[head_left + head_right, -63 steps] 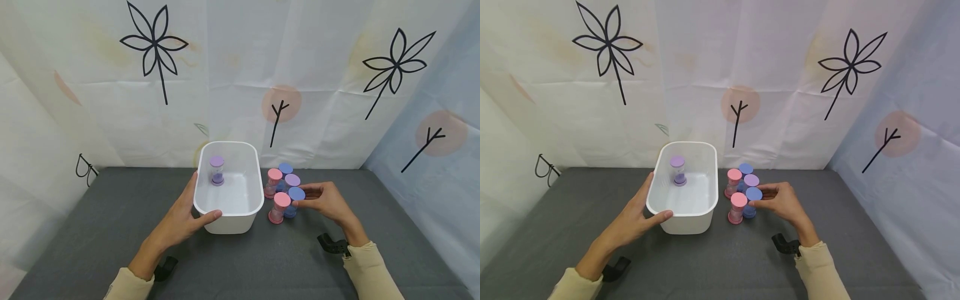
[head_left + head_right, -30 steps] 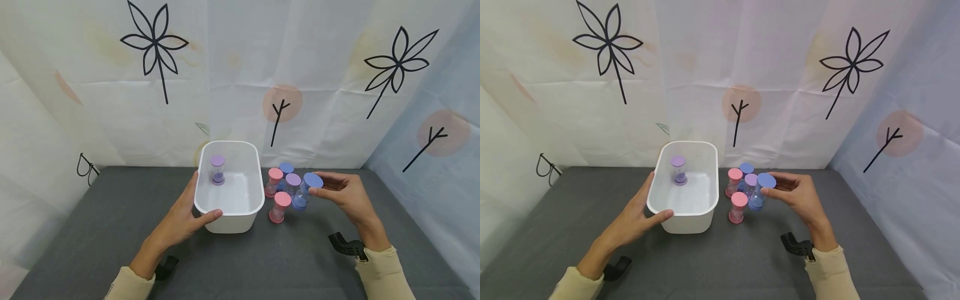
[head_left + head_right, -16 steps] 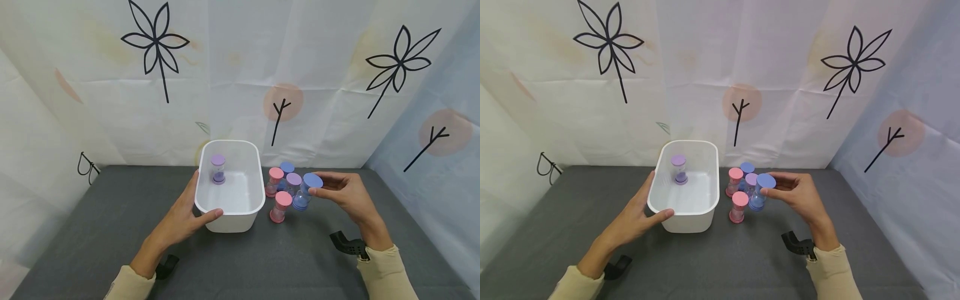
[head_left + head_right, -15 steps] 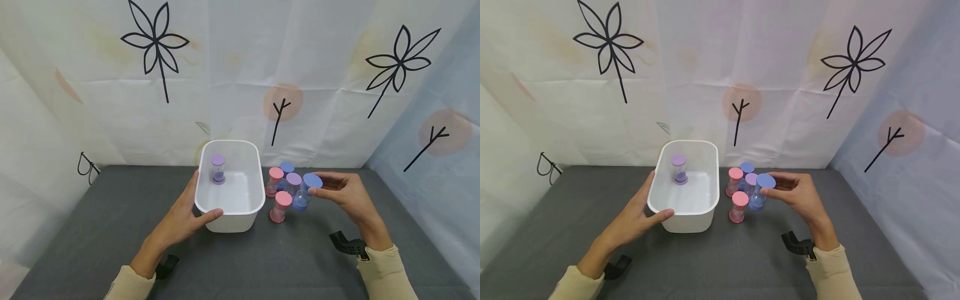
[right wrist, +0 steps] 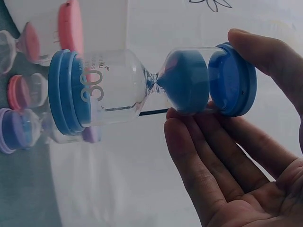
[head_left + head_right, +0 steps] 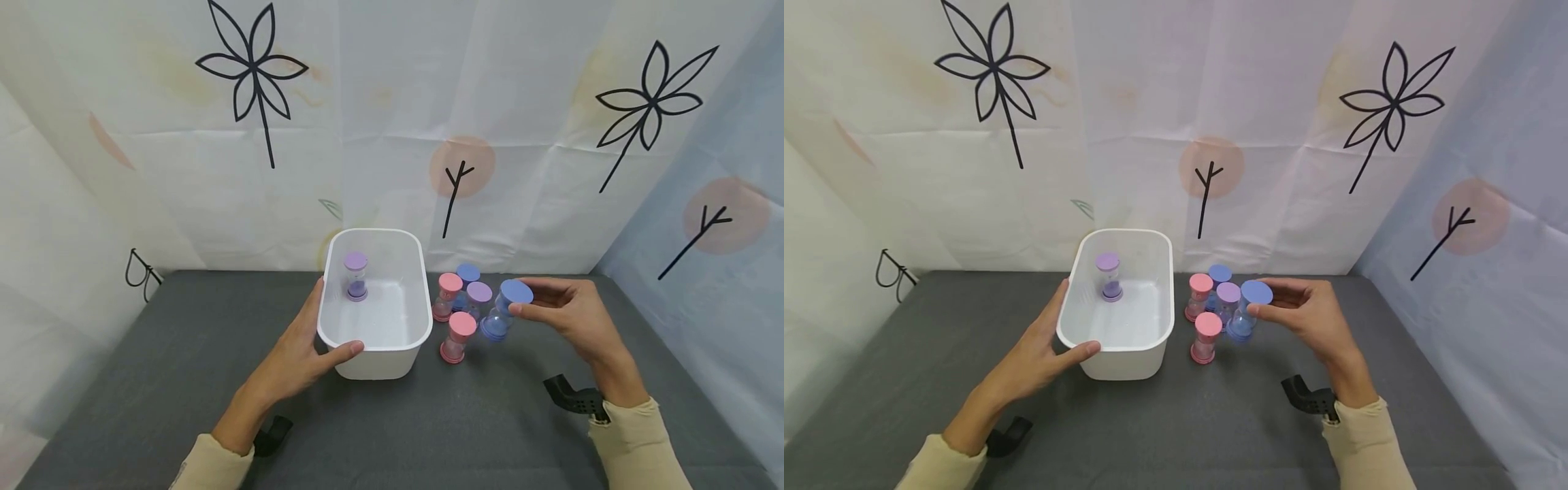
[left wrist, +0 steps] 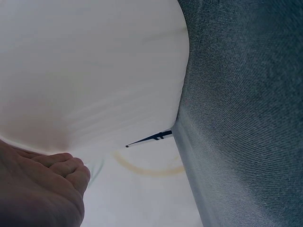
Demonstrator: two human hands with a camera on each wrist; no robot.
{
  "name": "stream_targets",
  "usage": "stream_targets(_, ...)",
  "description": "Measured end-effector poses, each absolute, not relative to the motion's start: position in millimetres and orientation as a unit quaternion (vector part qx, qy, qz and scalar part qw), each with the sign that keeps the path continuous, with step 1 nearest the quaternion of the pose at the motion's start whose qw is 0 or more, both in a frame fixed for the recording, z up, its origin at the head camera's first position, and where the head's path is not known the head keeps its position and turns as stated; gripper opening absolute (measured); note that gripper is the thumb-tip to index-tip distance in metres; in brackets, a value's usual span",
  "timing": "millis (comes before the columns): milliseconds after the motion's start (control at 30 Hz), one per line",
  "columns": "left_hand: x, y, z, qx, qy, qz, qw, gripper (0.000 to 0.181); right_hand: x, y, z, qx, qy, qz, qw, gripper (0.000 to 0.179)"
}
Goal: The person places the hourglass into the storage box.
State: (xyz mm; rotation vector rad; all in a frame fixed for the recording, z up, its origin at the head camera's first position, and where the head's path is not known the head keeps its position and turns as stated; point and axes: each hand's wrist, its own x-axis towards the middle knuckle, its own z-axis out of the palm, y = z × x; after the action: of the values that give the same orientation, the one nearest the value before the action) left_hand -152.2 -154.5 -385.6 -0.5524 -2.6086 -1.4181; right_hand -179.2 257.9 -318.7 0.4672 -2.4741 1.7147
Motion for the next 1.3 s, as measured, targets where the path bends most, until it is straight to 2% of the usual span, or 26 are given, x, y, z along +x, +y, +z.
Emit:
stream_targets(367,-151.6,-154.7,-385.0,-0.180,-0.865,-0.464,0.060,0.115,-178.0,247.4,-282.8,0.181,-0.823,0.535,0.056,0.043)
stream_targets(767,-152.8,-155.0,-386.7,-0.188,-0.862,-0.467,0.063,0.115,-190.0,200.7,-249.7,0.217,-0.815,0.536,0.048,0.042)
stream_targets(1067,-153.0,-153.8,-385.7,-0.195,-0.856,-0.475,0.067,0.115,-211.3,150.9,-238.0,0.259,-0.778,0.572,-0.004,0.041)
stream_targets(1300,-153.7,-153.2,-385.4,-0.196,-0.853,-0.480,0.063,0.115,-228.2,115.1,-241.1,0.275,-0.755,0.595,-0.024,0.039)
